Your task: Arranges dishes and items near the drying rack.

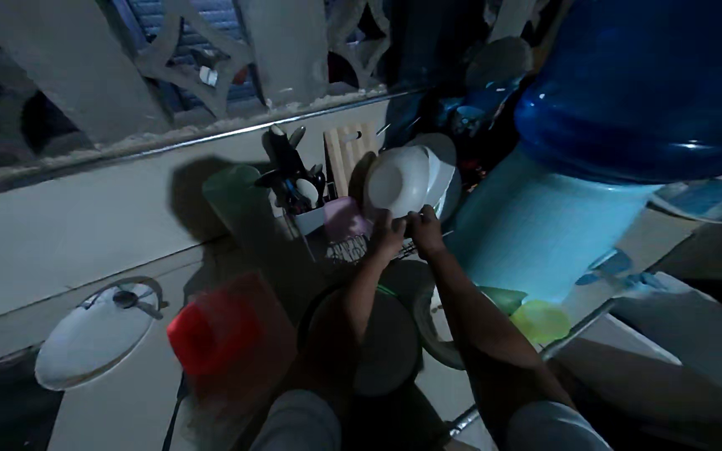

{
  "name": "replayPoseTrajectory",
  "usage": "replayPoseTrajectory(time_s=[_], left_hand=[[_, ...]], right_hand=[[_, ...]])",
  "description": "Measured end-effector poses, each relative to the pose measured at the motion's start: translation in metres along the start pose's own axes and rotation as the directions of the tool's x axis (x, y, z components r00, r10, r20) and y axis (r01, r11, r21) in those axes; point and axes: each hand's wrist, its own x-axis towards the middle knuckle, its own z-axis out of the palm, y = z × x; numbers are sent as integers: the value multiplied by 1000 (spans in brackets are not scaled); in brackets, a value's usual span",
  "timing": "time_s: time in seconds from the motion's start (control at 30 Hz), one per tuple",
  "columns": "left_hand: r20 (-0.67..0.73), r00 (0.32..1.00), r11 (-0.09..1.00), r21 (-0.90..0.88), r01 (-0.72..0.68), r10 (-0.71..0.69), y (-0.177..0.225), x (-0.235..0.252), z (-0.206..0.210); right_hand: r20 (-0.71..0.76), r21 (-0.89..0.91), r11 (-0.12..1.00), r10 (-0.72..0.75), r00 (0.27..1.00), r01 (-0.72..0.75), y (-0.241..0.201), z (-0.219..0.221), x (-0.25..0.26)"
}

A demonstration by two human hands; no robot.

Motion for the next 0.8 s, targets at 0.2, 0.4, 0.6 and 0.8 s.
replayPoseTrajectory(time_s=[0.2, 0.4, 0.6, 0.8], left_hand=[[-206, 969, 899, -436, 34, -136, 36, -18, -38], [184, 970, 694, -679, 241, -157, 46, -46, -123], [412, 904, 992, -1, 124, -113, 19, -71, -153], [533, 842, 802, 538, -259, -85, 7, -95, -139]], right_hand=[[87, -327, 879, -337, 937, 346, -20, -38, -54], [242, -414, 566, -687, 685, 713, -26, -80, -138], [302, -348, 563, -690, 658, 750, 7, -89, -208], [376, -250, 627, -639, 671, 737, 29, -79, -249]])
